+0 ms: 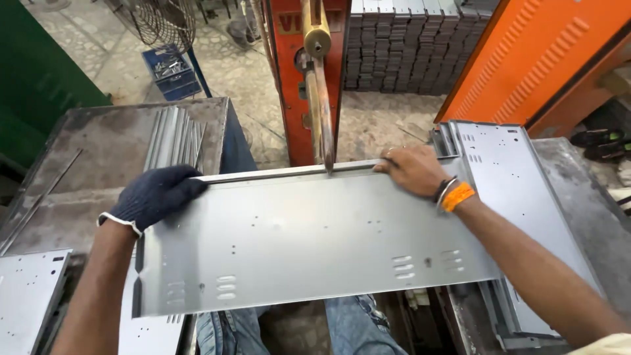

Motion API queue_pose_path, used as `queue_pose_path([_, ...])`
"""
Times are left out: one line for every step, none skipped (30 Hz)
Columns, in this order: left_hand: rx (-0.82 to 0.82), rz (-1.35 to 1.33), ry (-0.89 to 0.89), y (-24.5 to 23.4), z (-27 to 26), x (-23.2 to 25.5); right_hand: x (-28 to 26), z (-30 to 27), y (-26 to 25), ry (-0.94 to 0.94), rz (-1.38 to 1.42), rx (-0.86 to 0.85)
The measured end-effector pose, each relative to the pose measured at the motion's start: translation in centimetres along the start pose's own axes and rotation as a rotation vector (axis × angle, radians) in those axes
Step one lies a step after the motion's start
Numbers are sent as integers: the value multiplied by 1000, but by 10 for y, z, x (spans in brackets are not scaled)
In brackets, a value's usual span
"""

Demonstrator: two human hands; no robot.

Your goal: Spot welding metal strips onto larger sheet metal panels using a specialized industrial welding machine.

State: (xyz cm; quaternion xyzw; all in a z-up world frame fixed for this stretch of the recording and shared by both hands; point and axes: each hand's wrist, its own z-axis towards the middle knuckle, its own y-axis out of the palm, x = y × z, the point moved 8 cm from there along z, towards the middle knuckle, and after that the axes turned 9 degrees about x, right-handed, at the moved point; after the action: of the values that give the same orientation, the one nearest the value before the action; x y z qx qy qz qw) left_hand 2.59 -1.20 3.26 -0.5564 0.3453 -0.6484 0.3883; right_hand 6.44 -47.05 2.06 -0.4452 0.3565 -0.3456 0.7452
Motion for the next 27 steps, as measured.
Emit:
queue_pose_path([0, -1, 4, 0, -3, 19, -5, 5, 1, 2, -2, 3])
queue_pose_path([278, 86, 282, -22, -9, 59, -7, 8, 8, 52, -12, -36])
queue_pose_path([555, 170, 561, -39, -26, 98, -9, 11, 15, 101, -22, -75])
queue_pose_path([548, 171, 563, -25, -21, 112, -13, 11, 20, 107, -18, -77])
queue_pose_path([490, 81, 582, -9, -16, 128, -22, 13, 21, 49, 17, -16])
queue_pose_path([435, -7, 601, 6, -10, 143, -31, 16, 20, -10, 51, 50])
queue_pose_path([430, -5, 605, 16, -7, 156, -30, 15, 26, -4, 54, 52])
queue_pose_path([295, -41, 572, 37, -1, 169, -31, 15, 27, -42, 55, 99])
queue_pose_path([160, -77, 538, 57, 3, 181, -33, 15, 28, -79, 56, 147])
queue_pose_path([159, -78, 535, 65, 4, 186, -34, 15, 27, -80, 57, 143])
queue_pose_path([158, -28, 516, 73, 7, 189, -35, 15, 28, -65, 45, 121])
queue_pose_path([153, 25, 500, 81, 9, 191, -36, 15, 31, -45, 37, 102])
queue_pose_path([148, 27, 500, 81, 11, 191, -37, 16, 29, -42, 42, 101])
queue_pose_path([145, 23, 474, 84, 12, 189, -39, 14, 28, -48, 50, 101])
queue_pose_path([143, 20, 448, 86, 14, 187, -41, 12, 27, -54, 58, 102])
queue_pose_path([140, 19, 447, 86, 14, 189, -40, 11, 27, -53, 60, 99])
queue_pose_path([143, 36, 440, 85, 16, 190, -42, 11, 24, -79, 62, 128])
queue_pose_path([147, 56, 429, 82, 17, 190, -45, 13, 22, -109, 68, 156])
queue_pose_path([145, 58, 425, 84, 15, 191, -44, 11, 25, -110, 72, 153])
queue_pose_path([115, 81, 396, 85, 14, 190, -42, 13, 28, -76, 42, 121])
queue_pose_path([86, 105, 366, 86, 13, 189, -40, 15, 32, -42, 12, 90])
queue_pose_path([87, 102, 360, 88, 12, 190, -42, 13, 29, -46, 11, 86])
queue_pose_path([86, 86, 331, 90, 11, 189, -42, 11, 28, -25, 5, 59])
queue_pose_path([93, 74, 304, 89, 11, 188, -43, 12, 25, -8, -4, 39])
queue_pose_path([103, 74, 301, 83, 17, 186, -42, 21, 24, -17, -6, 43])
queue_pose_path([108, 95, 329, 83, 16, 189, -43, 18, 22, -58, 35, 58])
queue_pose_path([112, 115, 357, 83, 15, 192, -44, 16, 20, -98, 76, 74])
